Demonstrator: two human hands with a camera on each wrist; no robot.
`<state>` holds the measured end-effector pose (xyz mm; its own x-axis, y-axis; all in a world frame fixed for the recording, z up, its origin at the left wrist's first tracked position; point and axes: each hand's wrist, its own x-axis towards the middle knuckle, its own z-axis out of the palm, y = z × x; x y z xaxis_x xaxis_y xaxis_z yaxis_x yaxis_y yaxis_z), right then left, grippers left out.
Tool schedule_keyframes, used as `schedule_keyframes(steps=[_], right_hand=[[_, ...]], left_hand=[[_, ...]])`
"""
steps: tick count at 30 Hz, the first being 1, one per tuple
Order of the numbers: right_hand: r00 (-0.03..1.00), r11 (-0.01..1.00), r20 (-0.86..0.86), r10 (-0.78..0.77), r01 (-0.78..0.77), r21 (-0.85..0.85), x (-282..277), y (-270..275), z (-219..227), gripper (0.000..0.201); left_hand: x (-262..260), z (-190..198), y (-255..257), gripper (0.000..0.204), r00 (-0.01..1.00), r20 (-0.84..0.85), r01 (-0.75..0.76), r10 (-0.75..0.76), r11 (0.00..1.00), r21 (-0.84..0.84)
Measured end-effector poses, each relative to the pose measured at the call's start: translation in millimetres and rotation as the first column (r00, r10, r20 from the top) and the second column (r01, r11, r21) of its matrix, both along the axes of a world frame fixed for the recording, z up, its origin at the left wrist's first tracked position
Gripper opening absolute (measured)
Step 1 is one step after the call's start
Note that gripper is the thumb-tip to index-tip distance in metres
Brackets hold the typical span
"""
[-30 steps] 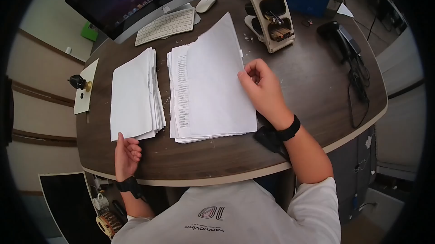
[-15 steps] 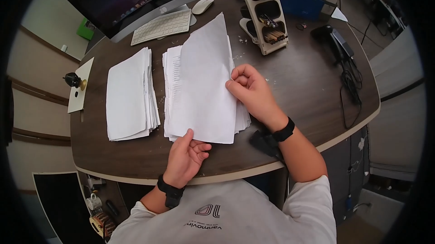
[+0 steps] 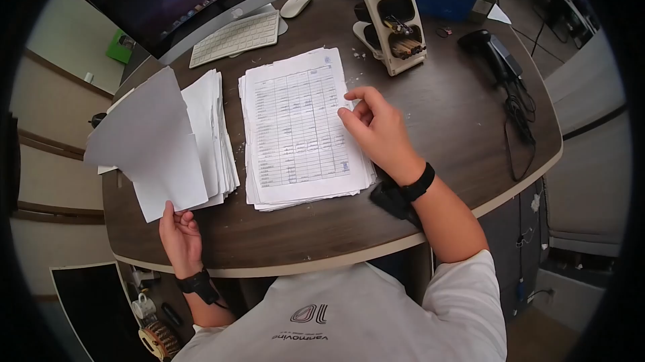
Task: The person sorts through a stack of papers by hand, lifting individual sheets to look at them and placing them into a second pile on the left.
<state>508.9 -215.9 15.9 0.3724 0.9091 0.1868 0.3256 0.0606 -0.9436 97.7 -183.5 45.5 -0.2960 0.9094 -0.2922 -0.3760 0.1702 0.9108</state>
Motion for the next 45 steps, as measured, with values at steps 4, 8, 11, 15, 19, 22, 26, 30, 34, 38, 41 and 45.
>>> schedule_keyframes(steps=[4, 8, 11, 15, 19, 22, 26, 30, 34, 38, 41, 45], right_hand=[[0.974, 0.990, 0.224, -0.046, 0.074, -0.119, 4.4, 13.2, 5.4, 0.044], [0.975, 0.856, 0.192, 0.112, 0.003, -0.517, 16.4, 42.0, 37.8, 0.050], [0.928, 0.912, 0.348, 0.136, 0.020, -0.411, 22.2, 52.5, 21.3, 0.051], [0.871, 0.944, 0.479, 0.112, 0.057, -0.324, 16.1, 47.4, 15.4, 0.050], [0.879, 0.956, 0.472, 0.066, 0.079, -0.281, 13.5, 38.1, 14.4, 0.049], [0.894, 0.968, 0.442, 0.077, 0.039, -0.247, 13.2, 34.9, 19.7, 0.046], [0.883, 0.992, 0.469, 0.022, 0.039, -0.120, 14.7, 33.9, 15.3, 0.039], [0.929, 0.994, 0.364, 0.070, -0.037, -0.098, 17.8, 37.6, 3.7, 0.031], [0.990, 0.997, -0.133, 0.051, -0.041, 0.070, 13.0, 46.3, -7.7, 0.021], [0.891, 0.979, -0.426, 0.158, -0.086, 0.183, 11.1, 44.5, 5.9, 0.017], [0.808, 0.981, -0.566, 0.165, -0.074, 0.180, 3.4, 40.4, 13.9, 0.019], [0.806, 0.971, -0.548, 0.225, -0.141, 0.191, 1.6, 34.1, 11.1, 0.019]], left_hand=[[-21.3, -11.3, 13.4, 0.020, 0.999, 0.031, 0.034, -0.032, 0.999, -0.042], [-24.8, -20.1, 19.4, 0.022, 0.991, 0.073, 0.122, -0.116, 0.988, -0.092], [-23.2, -19.0, 21.4, 0.023, 0.988, 0.085, 0.141, -0.131, 0.983, -0.118], [-22.8, -21.3, 23.4, 0.023, 0.987, 0.061, 0.157, -0.149, 0.973, -0.167], [-28.7, -26.1, 28.4, 0.023, 0.983, 0.064, 0.178, -0.169, 0.970, -0.163], [-29.8, -27.5, 29.4, 0.024, 0.983, 0.104, 0.165, -0.149, 0.970, -0.177], [-24.9, -22.2, 20.3, 0.032, 0.986, 0.089, 0.156, -0.141, 0.966, -0.204], [-17.3, -24.4, -10.8, 0.050, 0.929, 0.237, 0.336, -0.284, 0.915, -0.223], [28.0, -24.9, -49.4, 0.045, 0.743, 0.358, 0.651, -0.565, 0.733, -0.194], [91.9, -13.7, -64.9, 0.044, 0.554, 0.307, 0.828, -0.774, 0.550, -0.108], [128.5, -15.0, -60.8, 0.045, 0.550, 0.301, 0.824, -0.779, 0.564, -0.049], [148.2, -14.1, -58.0, 0.037, 0.708, 0.269, 0.686, -0.653, 0.726, -0.042]])
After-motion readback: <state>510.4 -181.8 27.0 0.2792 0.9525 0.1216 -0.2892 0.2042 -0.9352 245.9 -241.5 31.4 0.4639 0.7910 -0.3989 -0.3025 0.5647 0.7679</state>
